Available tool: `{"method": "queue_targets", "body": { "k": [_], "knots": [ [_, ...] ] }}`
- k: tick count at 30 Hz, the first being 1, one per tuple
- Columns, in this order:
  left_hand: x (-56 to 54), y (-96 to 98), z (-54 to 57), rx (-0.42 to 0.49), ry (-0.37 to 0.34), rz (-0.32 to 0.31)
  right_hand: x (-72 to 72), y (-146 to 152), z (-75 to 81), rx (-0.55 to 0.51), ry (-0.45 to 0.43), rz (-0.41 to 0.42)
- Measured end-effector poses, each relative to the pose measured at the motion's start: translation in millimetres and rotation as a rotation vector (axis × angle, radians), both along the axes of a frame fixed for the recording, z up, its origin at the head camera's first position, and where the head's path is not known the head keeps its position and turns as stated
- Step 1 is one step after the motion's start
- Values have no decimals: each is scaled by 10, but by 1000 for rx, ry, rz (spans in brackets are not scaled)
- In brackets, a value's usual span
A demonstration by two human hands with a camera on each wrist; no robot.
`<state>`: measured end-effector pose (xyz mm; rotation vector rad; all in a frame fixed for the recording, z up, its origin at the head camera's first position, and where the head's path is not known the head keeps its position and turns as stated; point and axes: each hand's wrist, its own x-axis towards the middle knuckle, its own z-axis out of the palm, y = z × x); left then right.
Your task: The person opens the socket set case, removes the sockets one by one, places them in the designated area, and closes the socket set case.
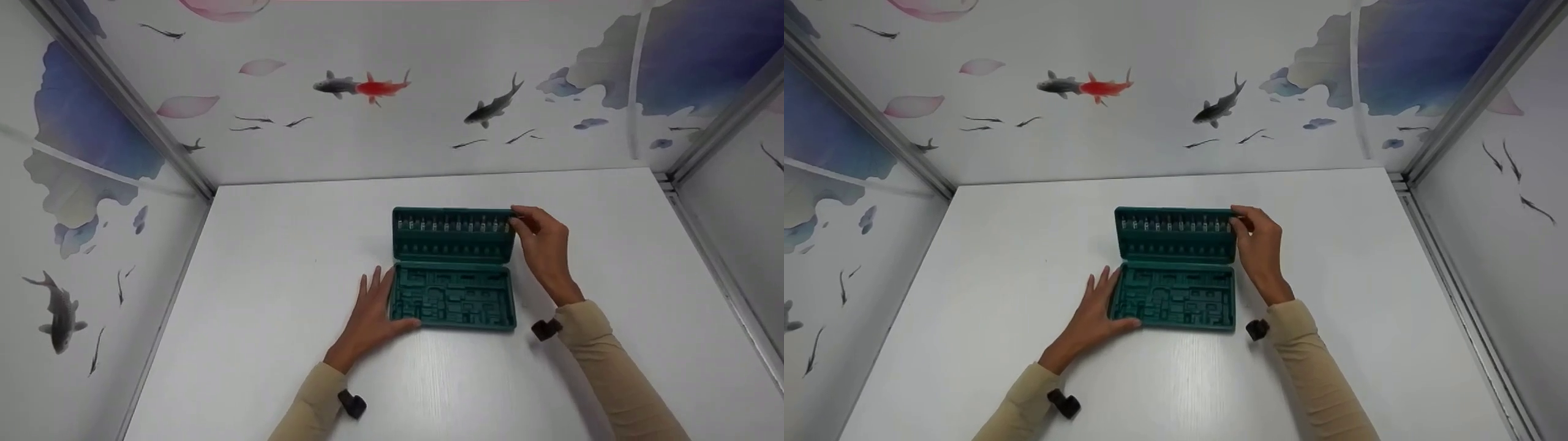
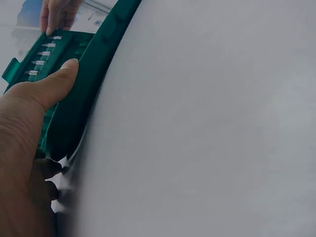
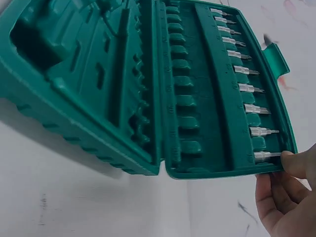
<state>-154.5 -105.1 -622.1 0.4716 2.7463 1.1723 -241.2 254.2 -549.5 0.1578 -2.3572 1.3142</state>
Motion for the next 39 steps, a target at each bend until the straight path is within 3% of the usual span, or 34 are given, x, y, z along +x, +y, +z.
{"method": "queue_targets", "body": {
  "k": [11, 27, 34, 39],
  "knots": [
    [4, 27, -39, -18, -9, 32, -142, -84, -203, -41, -81, -12],
    [89, 82, -48, -40, 8, 58, -291, -3, -452, -27, -425, 69],
    [103, 94, -45, -44, 8, 60, -322, 11, -501, 47, -470, 100],
    [78, 86, -57, -48, 28, 52, -351, 36, -490, 43, -506, 114]
  ]
}}
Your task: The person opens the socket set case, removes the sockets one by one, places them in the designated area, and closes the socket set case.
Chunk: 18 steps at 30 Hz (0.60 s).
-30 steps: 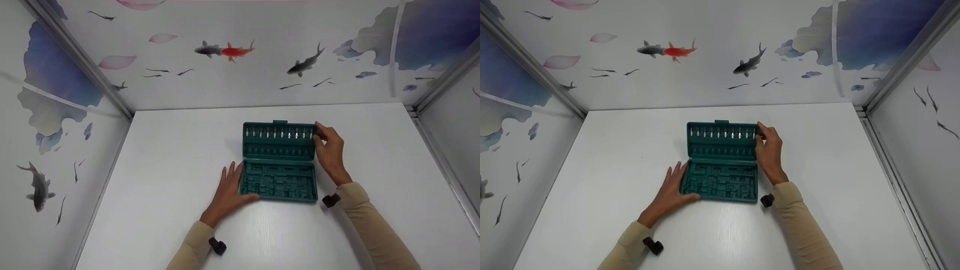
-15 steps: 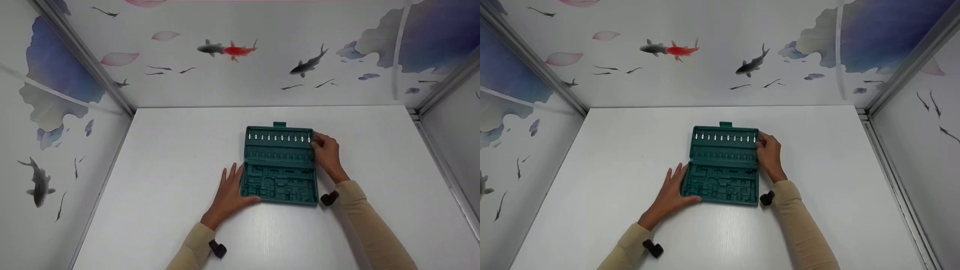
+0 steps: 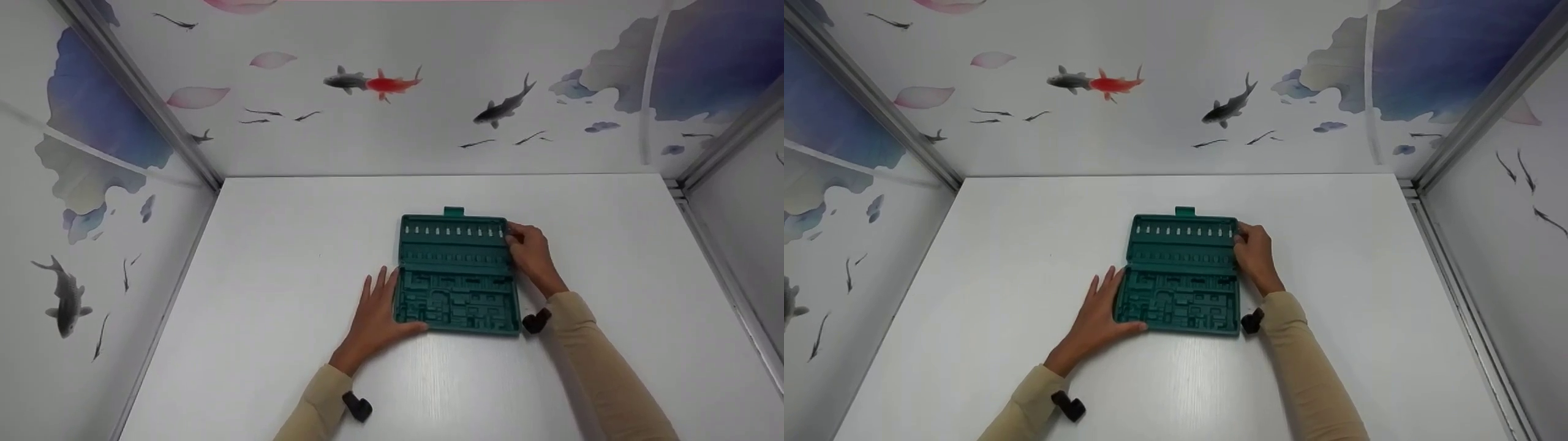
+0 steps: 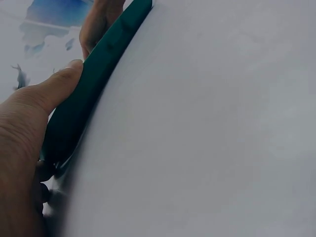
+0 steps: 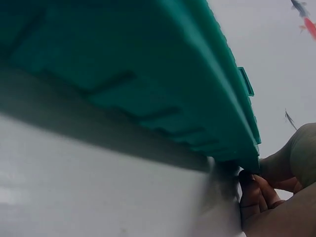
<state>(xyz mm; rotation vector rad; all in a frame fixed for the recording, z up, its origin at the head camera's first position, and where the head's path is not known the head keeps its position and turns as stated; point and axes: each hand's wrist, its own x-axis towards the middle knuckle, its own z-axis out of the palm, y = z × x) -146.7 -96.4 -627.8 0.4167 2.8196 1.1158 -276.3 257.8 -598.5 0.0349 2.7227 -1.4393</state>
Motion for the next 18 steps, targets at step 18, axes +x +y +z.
{"method": "queue_targets", "body": {
  "k": [18],
  "knots": [
    [19, 8, -49, -20, 52, -8, -50, -319, 300, 34, 181, 126]
  ]
}}
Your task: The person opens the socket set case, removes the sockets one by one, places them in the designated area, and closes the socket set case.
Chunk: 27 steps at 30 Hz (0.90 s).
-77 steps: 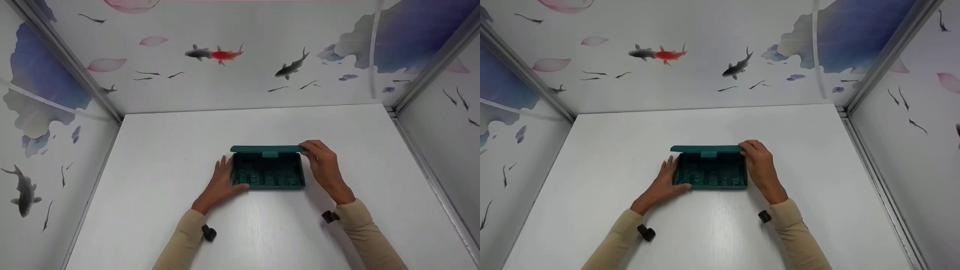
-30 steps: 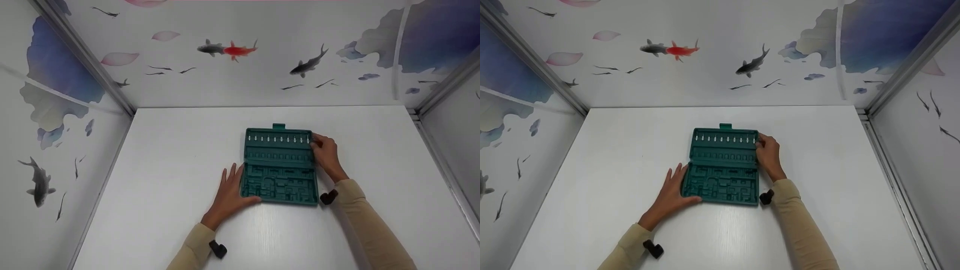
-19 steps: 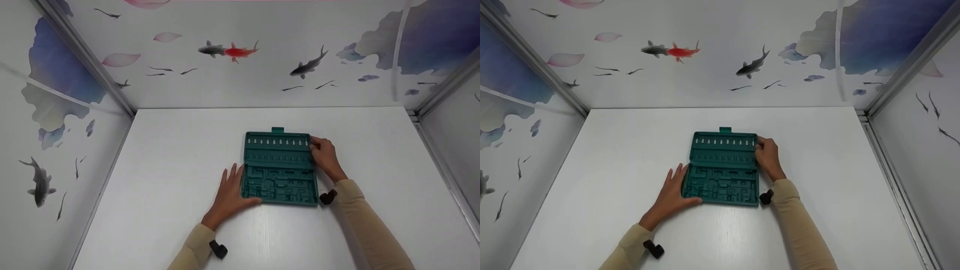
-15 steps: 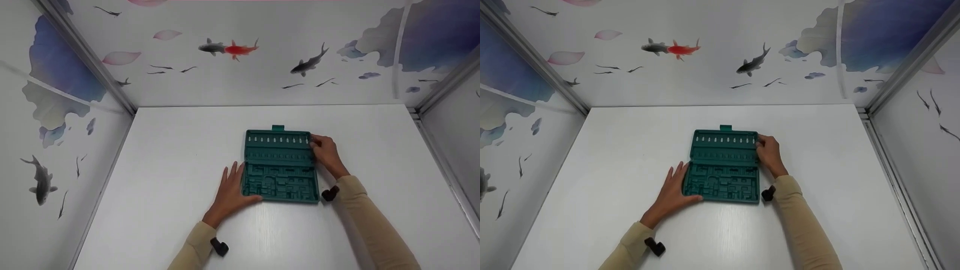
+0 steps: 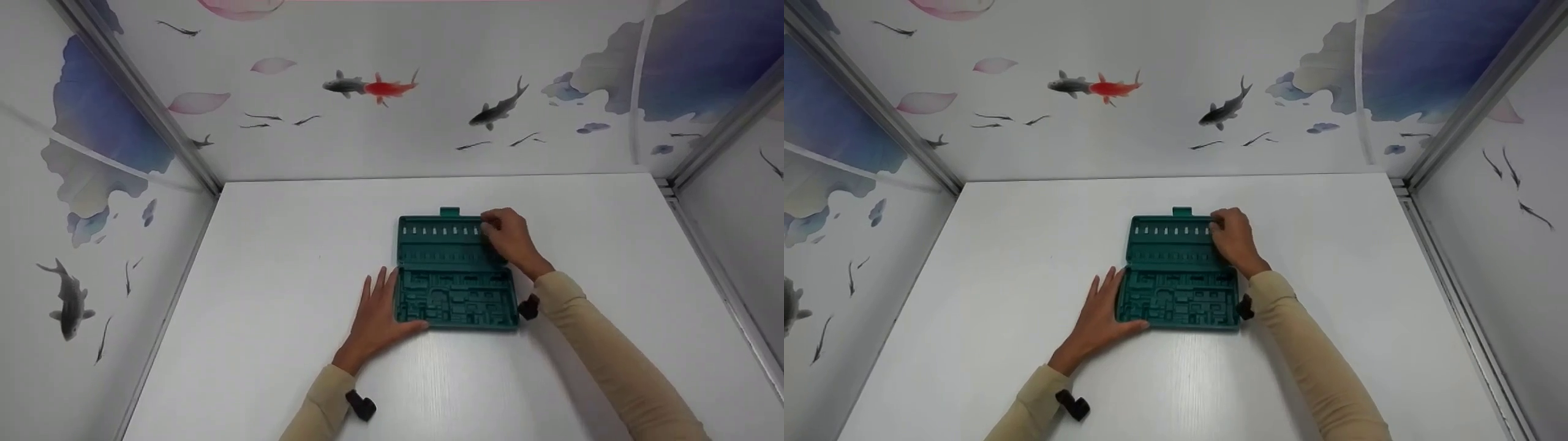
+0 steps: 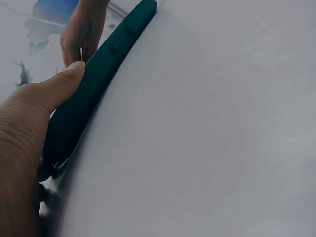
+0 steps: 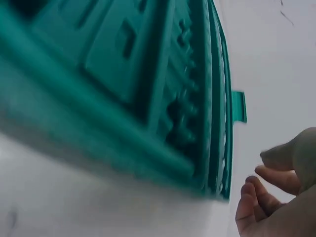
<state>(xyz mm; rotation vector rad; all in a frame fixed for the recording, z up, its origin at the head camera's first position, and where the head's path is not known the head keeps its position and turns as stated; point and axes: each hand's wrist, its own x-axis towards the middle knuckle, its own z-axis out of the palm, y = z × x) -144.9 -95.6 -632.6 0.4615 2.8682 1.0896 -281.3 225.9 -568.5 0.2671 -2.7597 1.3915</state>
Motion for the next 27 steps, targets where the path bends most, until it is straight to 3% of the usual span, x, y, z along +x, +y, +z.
{"method": "queue_targets", "body": {
  "k": [5, 11, 16, 18, 21, 23, 25, 27],
  "knots": [
    [0, -19, -11, 4, -2, -5, -33, -336, -6, 4, 3, 146],
    [6, -35, -32, -7, -7, -3, -134, -678, -81, 32, -6, 226],
    [-13, -26, -28, -4, -13, -12, -196, -865, -128, 31, 34, 247],
    [-19, -18, -18, -1, -14, -15, -311, -878, -295, -2, 105, 282],
    [-20, -3, 7, 3, -13, -16, -353, -938, -337, -2, 188, 296],
    [-15, -1, 18, 9, -14, -13, -370, -982, -345, 12, 212, 293],
    [-8, -9, 19, 7, -18, -12, -285, -1070, -208, 62, 183, 256],
    [-1, -26, 14, 5, -21, -9, -278, -1125, -209, 100, 166, 237]
  ]
}}
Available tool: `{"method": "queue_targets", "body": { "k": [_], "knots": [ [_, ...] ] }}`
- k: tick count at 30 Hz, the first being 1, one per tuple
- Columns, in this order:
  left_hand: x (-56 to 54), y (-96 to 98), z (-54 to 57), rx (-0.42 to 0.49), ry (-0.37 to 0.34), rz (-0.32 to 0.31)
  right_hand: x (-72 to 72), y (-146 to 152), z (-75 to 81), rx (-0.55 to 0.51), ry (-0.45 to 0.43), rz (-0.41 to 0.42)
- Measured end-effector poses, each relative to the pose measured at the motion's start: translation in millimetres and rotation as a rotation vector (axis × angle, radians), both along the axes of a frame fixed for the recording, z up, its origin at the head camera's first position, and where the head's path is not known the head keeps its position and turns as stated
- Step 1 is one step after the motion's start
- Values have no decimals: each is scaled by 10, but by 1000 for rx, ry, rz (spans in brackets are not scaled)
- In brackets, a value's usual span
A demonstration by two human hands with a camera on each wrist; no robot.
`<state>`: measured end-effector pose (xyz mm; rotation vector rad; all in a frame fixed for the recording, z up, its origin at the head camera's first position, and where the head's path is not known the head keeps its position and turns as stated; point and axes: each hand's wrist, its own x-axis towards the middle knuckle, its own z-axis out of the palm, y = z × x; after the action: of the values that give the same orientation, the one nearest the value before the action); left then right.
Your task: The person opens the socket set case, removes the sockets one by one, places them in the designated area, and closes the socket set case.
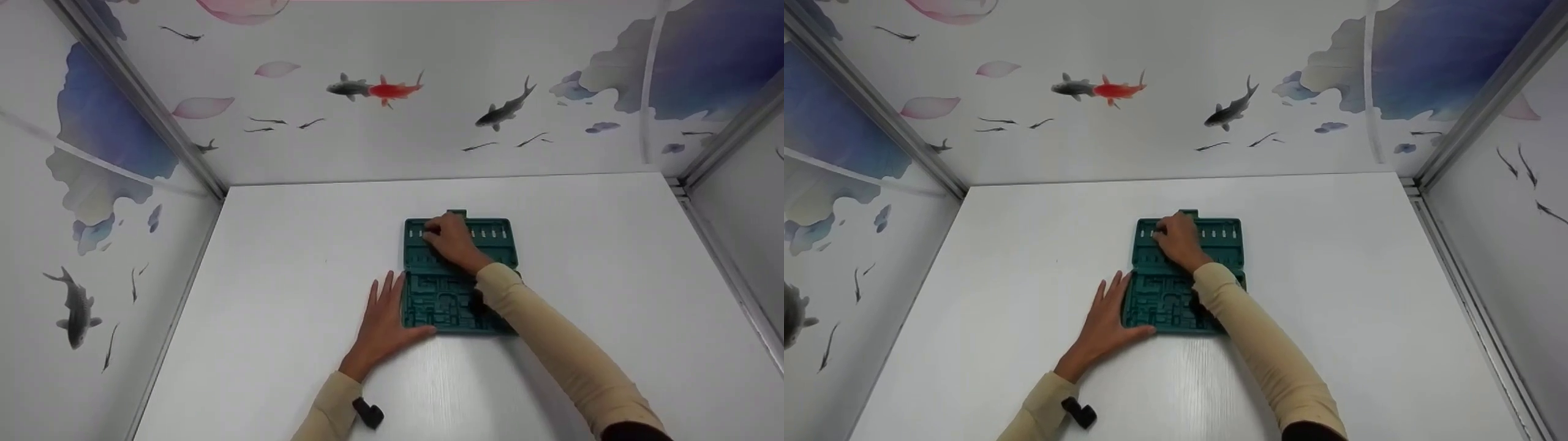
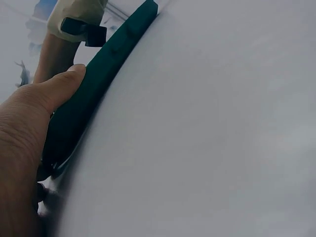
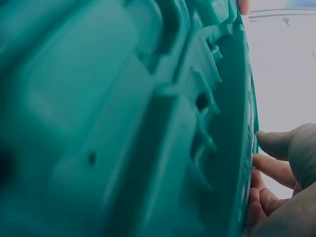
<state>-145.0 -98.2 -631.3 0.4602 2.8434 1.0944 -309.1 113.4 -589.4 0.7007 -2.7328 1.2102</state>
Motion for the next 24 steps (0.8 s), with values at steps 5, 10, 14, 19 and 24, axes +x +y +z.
{"method": "queue_targets", "body": {
  "k": [5, 10, 14, 19, 24],
  "knots": [
    [29, -10, -15, 9, -1, 2, 39, -105, -13, 111, -38, -88],
    [42, -31, 9, 18, 7, 5, 44, -203, -39, 126, -47, -143],
    [29, -34, 16, 15, 11, -3, 46, -232, -53, 86, -77, -192],
    [13, -22, 6, 12, 10, 4, 59, -227, -42, 34, -134, -223],
    [10, 1, -6, 3, -11, 16, 71, -192, -36, -78, -153, -235]
  ]
}}
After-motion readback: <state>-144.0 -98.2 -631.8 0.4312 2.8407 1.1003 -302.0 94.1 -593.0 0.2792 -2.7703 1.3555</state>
